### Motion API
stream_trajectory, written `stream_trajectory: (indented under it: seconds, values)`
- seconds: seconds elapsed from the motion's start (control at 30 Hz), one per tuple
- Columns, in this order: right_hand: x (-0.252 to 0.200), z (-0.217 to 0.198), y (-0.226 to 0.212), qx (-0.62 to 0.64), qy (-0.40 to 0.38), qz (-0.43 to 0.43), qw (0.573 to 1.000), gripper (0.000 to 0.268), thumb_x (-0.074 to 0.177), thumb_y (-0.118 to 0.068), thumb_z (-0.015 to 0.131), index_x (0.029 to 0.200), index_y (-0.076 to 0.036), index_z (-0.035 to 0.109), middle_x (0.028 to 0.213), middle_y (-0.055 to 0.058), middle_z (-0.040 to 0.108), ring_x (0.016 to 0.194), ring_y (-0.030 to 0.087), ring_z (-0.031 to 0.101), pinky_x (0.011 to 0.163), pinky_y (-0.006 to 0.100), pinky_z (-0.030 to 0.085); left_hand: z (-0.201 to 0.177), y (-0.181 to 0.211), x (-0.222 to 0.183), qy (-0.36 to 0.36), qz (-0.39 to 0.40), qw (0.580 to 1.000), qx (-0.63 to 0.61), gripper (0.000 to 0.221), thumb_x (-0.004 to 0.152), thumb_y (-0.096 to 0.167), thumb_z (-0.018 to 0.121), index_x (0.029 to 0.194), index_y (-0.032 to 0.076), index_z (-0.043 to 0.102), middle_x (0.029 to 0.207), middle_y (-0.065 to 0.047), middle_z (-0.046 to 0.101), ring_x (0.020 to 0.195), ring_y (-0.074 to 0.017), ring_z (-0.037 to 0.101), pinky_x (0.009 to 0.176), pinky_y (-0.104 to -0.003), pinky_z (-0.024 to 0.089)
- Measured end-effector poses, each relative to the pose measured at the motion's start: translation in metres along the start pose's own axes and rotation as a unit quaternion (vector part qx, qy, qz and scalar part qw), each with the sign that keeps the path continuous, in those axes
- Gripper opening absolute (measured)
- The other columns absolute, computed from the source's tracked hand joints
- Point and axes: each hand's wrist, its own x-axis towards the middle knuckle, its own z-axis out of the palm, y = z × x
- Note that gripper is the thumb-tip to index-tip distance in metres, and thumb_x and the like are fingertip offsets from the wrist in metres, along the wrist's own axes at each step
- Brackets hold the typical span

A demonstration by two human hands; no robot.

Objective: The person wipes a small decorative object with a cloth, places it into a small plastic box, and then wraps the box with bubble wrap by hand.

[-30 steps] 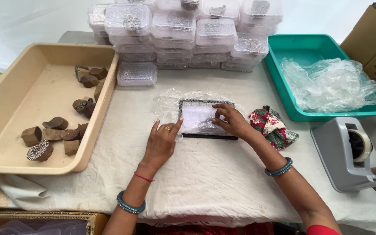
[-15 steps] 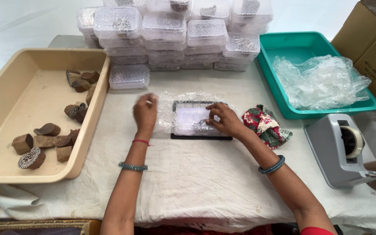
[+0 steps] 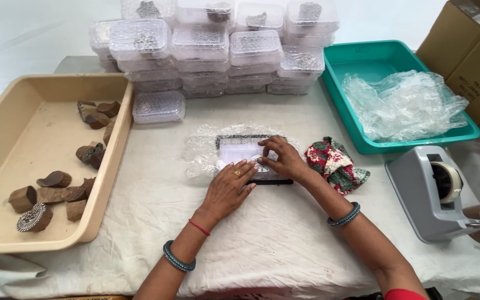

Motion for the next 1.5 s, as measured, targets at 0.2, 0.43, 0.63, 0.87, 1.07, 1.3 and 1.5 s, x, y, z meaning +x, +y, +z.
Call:
stream_trajectory:
  seconds: [0.2,0.43,0.63,0.87,1.07,1.3,1.5]
  values:
    - [0.047,-0.017,0.02,-0.022,-0.023,0.155,0.987,0.036,0.097,-0.043,0.066,0.111,-0.011,0.072,0.116,0.009,0.074,0.108,0.028,0.071,0.093,0.044,0.056,-0.005,0.004,0.006,-0.004,-0.042,0.999,-0.02,0.046,0.1,0.039,0.061,0.137,0.012,0.065,0.144,-0.004,0.062,0.137,-0.0224,0.052,0.115,-0.041,0.04]
    - [0.1,0.008,0.07,0.032,-0.075,0.211,0.974,0.067,0.097,-0.057,0.07,0.129,0.002,0.066,0.113,0.021,0.071,0.107,0.032,0.069,0.09,0.046,0.057,-0.003,0.006,0.011,-0.02,-0.087,0.996,-0.025,0.045,0.098,0.044,0.062,0.132,0.014,0.068,0.139,-0.001,0.065,0.133,-0.0211,0.055,0.111,-0.041,0.042]
    - [0.1,0.009,0.035,0.119,-0.163,0.234,0.951,0.057,0.089,-0.04,0.081,0.121,0.004,0.067,0.097,0.021,0.073,0.083,0.021,0.066,0.074,0.039,0.054,-0.002,0.006,0.009,-0.021,-0.091,0.995,-0.028,0.047,0.092,0.04,0.07,0.132,0.015,0.068,0.137,0.0,0.065,0.134,-0.02,0.054,0.112,-0.041,0.043]
    - [0.053,0.006,-0.026,0.077,-0.091,0.029,0.992,0.021,0.091,-0.012,0.074,0.111,-0.005,0.072,0.088,0.011,0.066,0.073,0.018,0.061,0.068,0.036,0.053,-0.003,0.007,0.008,-0.009,-0.085,0.996,-0.039,0.046,0.086,0.028,0.076,0.129,0.016,0.068,0.136,0.0,0.065,0.132,-0.0202,0.055,0.11,-0.041,0.045]
    - [0.028,0.004,-0.048,0.069,-0.045,0.018,0.996,0.036,0.091,-0.008,0.069,0.126,-0.005,0.064,0.093,0.01,0.062,0.078,0.024,0.063,0.07,0.039,0.054,0.014,0.001,0.005,0.055,-0.05,0.997,0.003,0.045,0.089,-0.003,0.064,0.131,0.013,0.069,0.131,-0.001,0.069,0.129,-0.0184,0.061,0.11,-0.036,0.049]
    - [0.017,0.009,-0.056,-0.068,-0.023,0.029,0.997,0.013,0.094,-0.014,0.068,0.102,-0.005,0.073,0.096,0.009,0.065,0.083,0.026,0.07,0.072,0.041,0.057,0.024,-0.003,0.005,0.08,-0.011,0.996,0.039,0.043,0.085,-0.007,0.063,0.126,0.007,0.069,0.126,-0.005,0.07,0.127,-0.0225,0.061,0.109,-0.041,0.048]
    - [0.009,0.014,-0.058,-0.064,-0.018,0.033,0.997,0.012,0.093,-0.012,0.067,0.1,-0.004,0.071,0.096,0.008,0.065,0.08,0.026,0.07,0.07,0.041,0.057,0.039,-0.004,0.002,0.061,-0.055,0.996,0.031,0.045,0.085,-0.011,0.066,0.128,0.001,0.061,0.135,-0.011,0.061,0.13,-0.0246,0.061,0.116,-0.044,0.048]
